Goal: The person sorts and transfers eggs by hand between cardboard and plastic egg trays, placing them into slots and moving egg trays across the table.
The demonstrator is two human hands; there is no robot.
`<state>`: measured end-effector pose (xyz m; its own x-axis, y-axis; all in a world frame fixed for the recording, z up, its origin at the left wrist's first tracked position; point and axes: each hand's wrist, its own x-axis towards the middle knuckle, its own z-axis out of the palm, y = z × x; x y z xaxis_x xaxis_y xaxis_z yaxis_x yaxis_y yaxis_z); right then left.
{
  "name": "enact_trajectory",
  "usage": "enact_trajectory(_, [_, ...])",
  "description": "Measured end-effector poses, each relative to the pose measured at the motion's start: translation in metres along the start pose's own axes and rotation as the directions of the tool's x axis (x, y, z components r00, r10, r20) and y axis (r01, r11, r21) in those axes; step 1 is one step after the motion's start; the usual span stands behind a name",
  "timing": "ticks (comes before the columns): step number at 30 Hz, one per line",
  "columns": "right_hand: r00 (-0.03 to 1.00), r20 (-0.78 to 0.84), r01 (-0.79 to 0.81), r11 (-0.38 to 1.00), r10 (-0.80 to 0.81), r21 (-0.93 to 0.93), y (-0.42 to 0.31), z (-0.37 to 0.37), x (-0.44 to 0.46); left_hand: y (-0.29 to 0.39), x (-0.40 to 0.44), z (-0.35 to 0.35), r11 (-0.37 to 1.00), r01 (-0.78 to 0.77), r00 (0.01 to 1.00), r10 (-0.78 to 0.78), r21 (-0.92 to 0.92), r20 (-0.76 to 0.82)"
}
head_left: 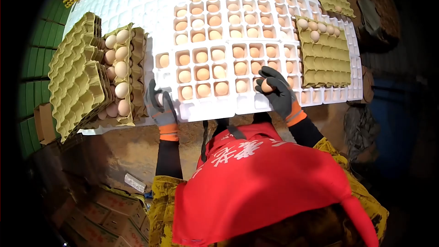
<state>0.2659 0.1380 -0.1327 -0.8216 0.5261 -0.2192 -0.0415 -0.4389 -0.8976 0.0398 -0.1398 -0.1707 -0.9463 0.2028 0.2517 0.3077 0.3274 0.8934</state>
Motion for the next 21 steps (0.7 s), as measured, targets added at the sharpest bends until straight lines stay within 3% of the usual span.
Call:
enact_trajectory(1, [0.991,0.045,0.135,0.974,-0.129,-0.179,-0.001,-0.006,-0.005,-0.005,0.003,0.000,0.995,-0.096,0.995,0.096,0.041,0.016])
enact_trajectory(3, [0.998,-0.045,0.024,0.983,-0.032,-0.181,-0.012,-0.008,-0.013,-0.024,0.004,-0.003,0.845,-0.357,0.930,0.280,0.399,0.239])
enact_trajectory(4, [0.986,-0.144,-0.095,0.992,0.084,-0.077,-0.018,-0.010,-0.018,-0.030,0.004,0.003,0.701,-0.491,0.867,0.334,0.517,0.370])
enact_trajectory(5, [0.980,-0.194,-0.016,0.969,-0.033,-0.245,-0.013,-0.020,-0.021,-0.016,0.007,0.003,0.740,-0.470,0.877,0.332,0.482,0.347])
enact_trajectory(6, [0.968,-0.234,0.025,0.963,-0.091,-0.270,-0.007,-0.028,-0.028,-0.006,0.005,0.009,0.862,-0.324,0.943,0.264,0.389,0.201])
enact_trajectory(7, [0.961,-0.186,0.068,0.827,-0.205,-0.559,-0.015,-0.030,-0.037,0.000,0.004,0.010,0.848,-0.335,0.940,0.273,0.411,0.203])
enact_trajectory(8, [0.950,-0.104,0.102,0.606,-0.295,-0.789,-0.021,-0.031,-0.045,0.005,0.002,0.011,0.831,-0.347,0.937,0.286,0.435,0.202])
enact_trajectory(9, [0.930,0.014,0.189,0.446,-0.367,-0.875,-0.017,-0.036,-0.050,0.008,-0.001,0.014,0.881,-0.322,0.940,0.254,0.346,0.228])
enact_trajectory(10, [0.943,0.069,0.209,0.418,-0.324,-0.884,-0.023,-0.030,-0.054,0.015,-0.006,0.021,0.876,-0.341,0.930,0.261,0.342,0.259])
enact_trajectory(12, [0.921,0.282,0.338,0.190,-0.270,-0.922,0.000,-0.046,-0.055,0.038,-0.014,0.041,0.912,-0.340,0.915,0.266,0.228,0.302])
enact_trajectory(14, [0.913,0.392,0.377,-0.140,-0.110,-0.916,-0.001,-0.050,-0.050,0.055,-0.019,0.069,0.958,-0.275,0.897,0.227,0.080,0.379])
enact_trajectory(16, [0.904,0.397,0.403,0.007,-0.156,-0.915,-0.011,-0.058,-0.051,0.083,-0.021,0.104,0.960,-0.277,0.870,0.263,-0.027,0.418])
enact_trajectory(17, [0.918,0.325,0.354,0.098,-0.226,-0.930,-0.023,-0.066,-0.049,0.099,-0.023,0.123,0.987,-0.083,0.887,0.137,-0.141,0.442])
enact_trajectory(18, [0.921,0.233,0.311,0.229,-0.312,-0.922,-0.039,-0.079,-0.048,0.111,-0.022,0.144,0.963,-0.230,0.862,0.268,-0.139,0.430])
enact_trajectory(20, [0.898,0.098,0.250,0.312,-0.429,-0.917,-0.082,-0.116,-0.029,0.141,-0.019,0.192,0.950,-0.289,0.819,0.311,-0.121,0.483])
enact_trajectory(21, [0.894,-0.033,0.175,0.417,-0.446,-0.892,-0.097,-0.145,-0.018,0.156,-0.018,0.221,0.933,-0.352,0.785,0.335,-0.068,0.522])
